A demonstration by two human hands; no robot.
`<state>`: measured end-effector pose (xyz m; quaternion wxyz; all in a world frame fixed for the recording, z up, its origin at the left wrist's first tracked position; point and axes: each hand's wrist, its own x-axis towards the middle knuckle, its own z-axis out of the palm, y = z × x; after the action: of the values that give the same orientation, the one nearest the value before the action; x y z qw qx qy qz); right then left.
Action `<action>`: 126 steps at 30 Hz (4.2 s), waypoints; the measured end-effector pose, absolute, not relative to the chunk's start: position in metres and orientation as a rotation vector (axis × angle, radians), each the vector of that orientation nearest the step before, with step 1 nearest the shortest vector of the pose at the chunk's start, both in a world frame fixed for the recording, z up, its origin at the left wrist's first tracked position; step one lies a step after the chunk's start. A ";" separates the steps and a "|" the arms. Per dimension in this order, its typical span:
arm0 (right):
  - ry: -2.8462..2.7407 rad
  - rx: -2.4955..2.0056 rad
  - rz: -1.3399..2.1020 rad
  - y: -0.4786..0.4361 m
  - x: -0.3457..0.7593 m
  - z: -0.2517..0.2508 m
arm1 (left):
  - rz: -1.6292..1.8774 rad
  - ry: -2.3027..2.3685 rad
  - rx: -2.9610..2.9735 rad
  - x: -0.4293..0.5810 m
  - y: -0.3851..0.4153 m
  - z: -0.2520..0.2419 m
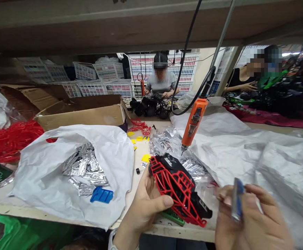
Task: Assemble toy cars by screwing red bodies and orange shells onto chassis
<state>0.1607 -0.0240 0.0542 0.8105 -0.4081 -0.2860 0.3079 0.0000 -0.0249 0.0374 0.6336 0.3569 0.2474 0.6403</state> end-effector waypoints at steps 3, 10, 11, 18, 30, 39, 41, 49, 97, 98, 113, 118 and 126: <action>-0.700 -0.914 0.584 -0.031 0.162 0.057 | 1.438 0.605 0.891 -0.002 -0.023 0.033; -1.005 -0.889 0.426 -0.026 0.139 0.045 | 1.460 0.580 0.899 0.012 -0.028 0.045; -1.043 -0.870 0.378 -0.024 0.137 0.044 | 1.481 0.598 0.881 0.015 -0.029 0.047; -1.373 -0.871 0.145 -0.020 0.140 0.044 | 1.591 0.656 0.687 0.026 -0.035 0.052; -1.410 -0.917 0.043 -0.029 0.132 0.047 | 1.672 0.684 0.620 0.021 -0.030 0.039; -1.407 -0.887 -0.105 -0.024 0.124 0.053 | 1.695 0.684 0.632 0.026 -0.034 0.047; -1.415 -0.883 -0.128 -0.025 0.123 0.054 | 1.703 0.684 0.656 0.025 -0.034 0.047; -1.369 -0.863 -0.160 -0.025 0.122 0.055 | 1.735 0.677 0.754 0.024 -0.035 0.046; -1.508 -0.976 0.119 -0.022 0.144 0.048 | 1.578 0.817 0.717 0.005 -0.023 0.042; -1.490 -0.971 0.116 -0.022 0.145 0.047 | 1.584 0.825 0.713 0.003 -0.023 0.044; -1.542 -0.888 -0.064 -0.024 0.110 0.048 | 1.631 0.825 0.829 -0.008 -0.031 0.054; -1.537 -0.898 0.004 -0.025 0.103 0.046 | 1.689 0.767 0.838 -0.013 -0.029 0.051; -1.308 -0.857 0.028 -0.032 0.080 0.054 | 1.983 0.957 0.751 -0.031 -0.026 0.050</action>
<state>0.0799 -0.0322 0.0541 0.7094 -0.3862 -0.5894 0.0128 -0.0310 -0.0258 0.0495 0.3963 0.2964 0.3776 0.7826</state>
